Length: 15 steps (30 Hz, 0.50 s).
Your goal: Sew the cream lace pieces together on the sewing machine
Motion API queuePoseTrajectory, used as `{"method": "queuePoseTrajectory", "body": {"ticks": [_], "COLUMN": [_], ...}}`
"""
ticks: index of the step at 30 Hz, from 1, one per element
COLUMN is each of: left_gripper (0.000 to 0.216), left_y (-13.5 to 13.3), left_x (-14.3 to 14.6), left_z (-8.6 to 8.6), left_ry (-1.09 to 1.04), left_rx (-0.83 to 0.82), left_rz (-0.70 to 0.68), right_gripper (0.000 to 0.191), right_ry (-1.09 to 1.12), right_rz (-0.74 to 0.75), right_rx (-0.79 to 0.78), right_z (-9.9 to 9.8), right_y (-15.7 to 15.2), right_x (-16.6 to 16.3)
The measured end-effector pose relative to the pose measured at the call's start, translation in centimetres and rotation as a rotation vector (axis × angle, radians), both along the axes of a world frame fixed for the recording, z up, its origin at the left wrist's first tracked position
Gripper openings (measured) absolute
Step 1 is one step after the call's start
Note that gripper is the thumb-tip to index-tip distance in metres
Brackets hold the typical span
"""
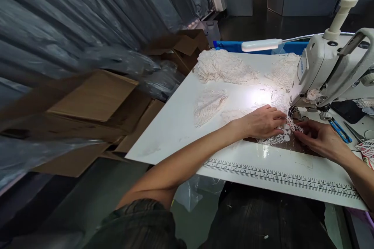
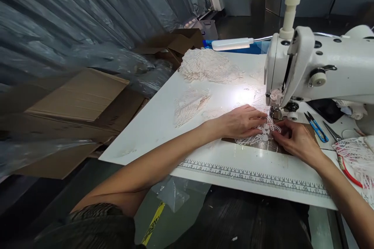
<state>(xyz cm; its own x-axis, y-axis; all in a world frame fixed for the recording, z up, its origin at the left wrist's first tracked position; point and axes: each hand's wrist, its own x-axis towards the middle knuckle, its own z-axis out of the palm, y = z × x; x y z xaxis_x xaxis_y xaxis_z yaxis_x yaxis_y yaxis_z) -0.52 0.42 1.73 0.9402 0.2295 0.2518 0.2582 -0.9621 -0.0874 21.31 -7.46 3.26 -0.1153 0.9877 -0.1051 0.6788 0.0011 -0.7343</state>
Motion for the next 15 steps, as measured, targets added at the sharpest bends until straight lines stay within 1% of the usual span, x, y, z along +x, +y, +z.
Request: {"method": "queuePoseTrajectory", "body": {"ticks": [2, 5, 8, 11, 13, 15], "left_gripper": [0.037, 0.041, 0.037, 0.026, 0.024, 0.024], "left_y": [-0.1, -0.4, -0.8, -1.2, -1.5, -1.6], "left_x": [-0.1, -0.3, -0.2, 0.3, 0.6, 0.7], "left_z": [-0.4, -0.8, -0.9, -0.9, -1.0, -1.3], "left_ry": [-0.020, -0.118, -0.257, -0.317, -0.299, -0.247], "left_rx": [0.014, 0.048, 0.052, 0.044, 0.046, 0.022], "left_rz": [0.015, 0.039, 0.065, 0.018, -0.035, -0.047], "right_gripper": [0.047, 0.048, 0.039, 0.032, 0.030, 0.030], "right_ry": [0.020, 0.006, -0.053, -0.182, -0.329, -0.449], "right_rz": [-0.020, -0.075, -0.098, -0.061, -0.024, 0.050], "right_rx": [-0.010, 0.001, 0.118, 0.267, 0.349, 0.393], "right_z": [0.0, -0.2, -0.5, -0.9, -1.1, -0.9], "right_y": [-0.2, -0.5, -1.0, -1.7, -1.9, -1.8], "right_x": [-0.1, -0.5, -1.2, -2.3, -2.9, -3.0]}}
